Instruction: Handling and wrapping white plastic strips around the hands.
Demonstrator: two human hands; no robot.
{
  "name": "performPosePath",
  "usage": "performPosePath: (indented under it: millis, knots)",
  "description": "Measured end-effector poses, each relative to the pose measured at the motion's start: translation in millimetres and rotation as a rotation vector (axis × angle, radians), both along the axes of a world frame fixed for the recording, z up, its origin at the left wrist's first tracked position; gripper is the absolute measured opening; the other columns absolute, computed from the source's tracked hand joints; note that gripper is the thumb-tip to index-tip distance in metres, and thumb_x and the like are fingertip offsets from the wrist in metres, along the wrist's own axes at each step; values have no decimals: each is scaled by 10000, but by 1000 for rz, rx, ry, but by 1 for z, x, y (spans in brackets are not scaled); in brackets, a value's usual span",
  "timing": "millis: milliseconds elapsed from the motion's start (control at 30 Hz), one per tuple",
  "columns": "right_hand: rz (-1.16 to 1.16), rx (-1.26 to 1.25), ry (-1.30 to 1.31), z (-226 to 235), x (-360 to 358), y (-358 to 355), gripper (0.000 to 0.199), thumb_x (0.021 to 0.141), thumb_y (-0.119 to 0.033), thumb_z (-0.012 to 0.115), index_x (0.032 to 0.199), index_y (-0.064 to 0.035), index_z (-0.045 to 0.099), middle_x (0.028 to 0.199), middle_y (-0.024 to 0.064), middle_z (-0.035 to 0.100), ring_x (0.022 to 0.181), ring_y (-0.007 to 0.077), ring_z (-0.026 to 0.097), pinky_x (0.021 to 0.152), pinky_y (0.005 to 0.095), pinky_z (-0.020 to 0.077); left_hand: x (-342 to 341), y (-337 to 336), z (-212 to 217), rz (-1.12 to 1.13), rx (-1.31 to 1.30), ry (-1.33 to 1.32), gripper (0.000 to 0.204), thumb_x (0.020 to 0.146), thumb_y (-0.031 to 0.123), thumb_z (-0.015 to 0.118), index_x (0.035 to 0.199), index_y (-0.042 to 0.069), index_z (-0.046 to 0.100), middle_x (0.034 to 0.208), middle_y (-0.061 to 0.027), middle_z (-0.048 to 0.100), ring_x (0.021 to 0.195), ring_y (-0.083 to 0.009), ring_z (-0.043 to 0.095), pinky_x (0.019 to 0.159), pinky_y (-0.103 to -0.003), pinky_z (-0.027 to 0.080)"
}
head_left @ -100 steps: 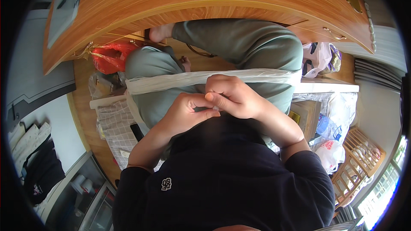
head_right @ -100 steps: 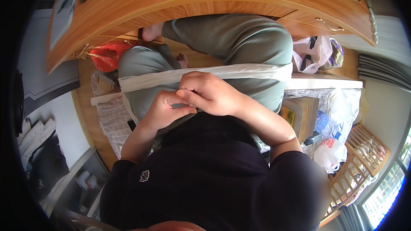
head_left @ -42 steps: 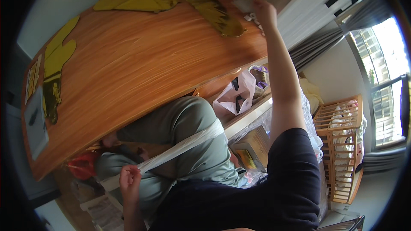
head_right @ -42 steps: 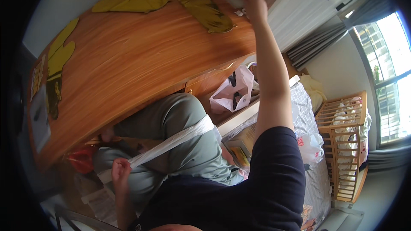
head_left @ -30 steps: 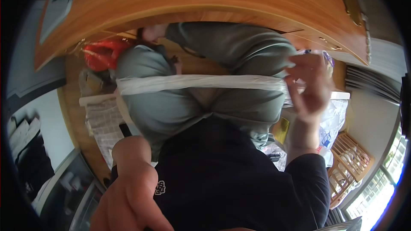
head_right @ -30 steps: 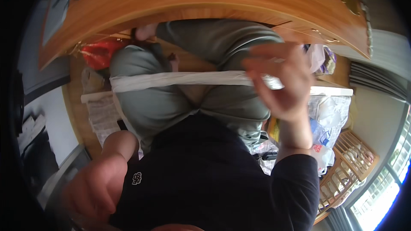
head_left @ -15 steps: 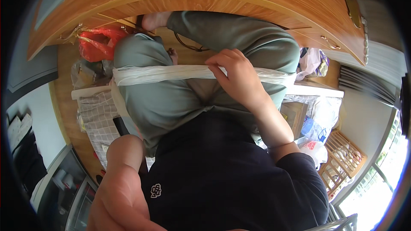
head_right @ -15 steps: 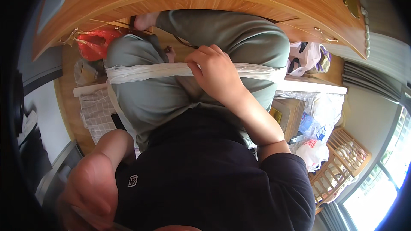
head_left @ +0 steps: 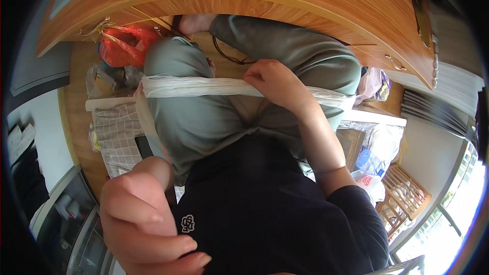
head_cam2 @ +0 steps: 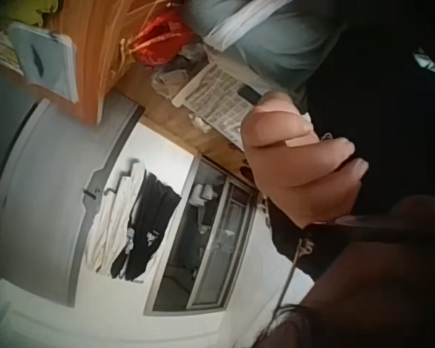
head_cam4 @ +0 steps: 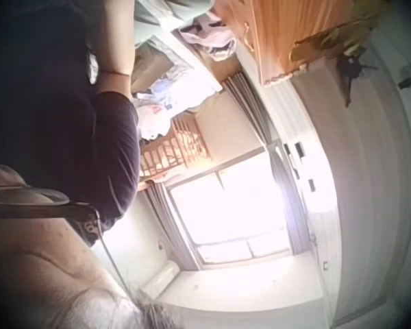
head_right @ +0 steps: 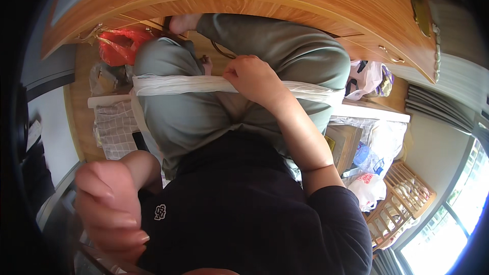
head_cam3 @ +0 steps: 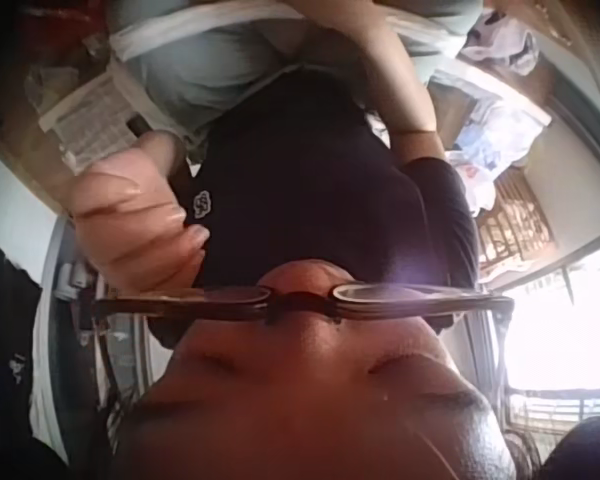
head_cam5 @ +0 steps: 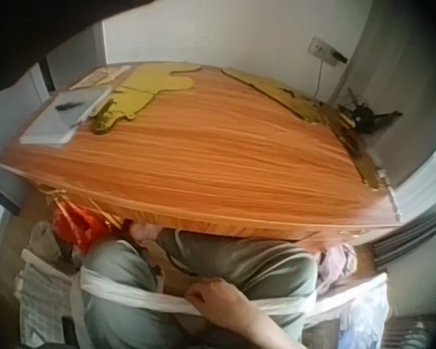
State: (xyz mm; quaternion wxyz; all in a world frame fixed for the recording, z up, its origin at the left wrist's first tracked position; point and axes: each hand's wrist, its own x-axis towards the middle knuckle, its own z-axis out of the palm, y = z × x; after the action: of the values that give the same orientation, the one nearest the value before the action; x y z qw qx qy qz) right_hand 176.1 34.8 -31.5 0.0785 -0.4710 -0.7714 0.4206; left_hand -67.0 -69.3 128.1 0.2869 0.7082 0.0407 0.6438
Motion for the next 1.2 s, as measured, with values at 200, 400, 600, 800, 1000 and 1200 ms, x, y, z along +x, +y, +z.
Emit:
performPosePath:
  millis: [200, 400, 600, 800, 1000, 1200]
  knots:
    - [-6, -69, 17, 1, 4, 1, 163, 839, -149, 624, 881, 0, 677, 850, 154, 641, 797, 289, 625, 731, 357, 487, 3, -7, -5, 811, 112, 383, 139, 889, 507, 576, 992, 419, 605, 1153, 239, 495, 1049, -91, 447, 816, -403, 345]
    - [-40, 22, -8, 4, -3, -3, 159, 825, -151, 644, 881, -8, 685, 835, 150, 656, 782, 279, 645, 713, 351, 502, 20, 23, 5, 658, 238, 302, 105, 958, 184, 527, 1046, 153, 574, 1088, 30, 582, 1067, -98, 561, 873, -262, 442]
    - [-120, 143, 17, 7, 2, -5, 153, 826, -148, 636, 894, -24, 696, 840, 152, 666, 799, 285, 658, 712, 362, 511, 23, 32, -45, 539, 75, 244, 101, 833, 191, 662, 869, 143, 581, 959, -34, 563, 802, -234, 570, 626, -365, 459]
    - [-17, 105, -26, 0, 2, -3, 159, 828, -170, 624, 867, -30, 688, 836, 142, 666, 795, 295, 653, 716, 374, 508, 22, 76, -119, 522, -381, 802, 151, 785, 78, 695, 927, 70, 646, 905, -55, 647, 800, -254, 610, 707, -350, 479]
    - [-16, 107, -18, -3, 0, -3, 144, 806, -158, 636, 843, -23, 675, 827, 136, 660, 781, 287, 653, 707, 365, 509, 37, 72, -168, 465, -555, 1129, 199, 838, 213, 663, 986, 80, 659, 963, -94, 679, 892, -287, 637, 753, -404, 491]
    - [-58, 96, 59, 2, 1, -1, 150, 811, -140, 639, 883, -12, 669, 829, 142, 656, 782, 269, 662, 698, 352, 512, 47, 75, -162, 384, -693, 1114, 160, 831, 223, 664, 865, 66, 662, 822, -87, 680, 798, -288, 645, 745, -416, 481]
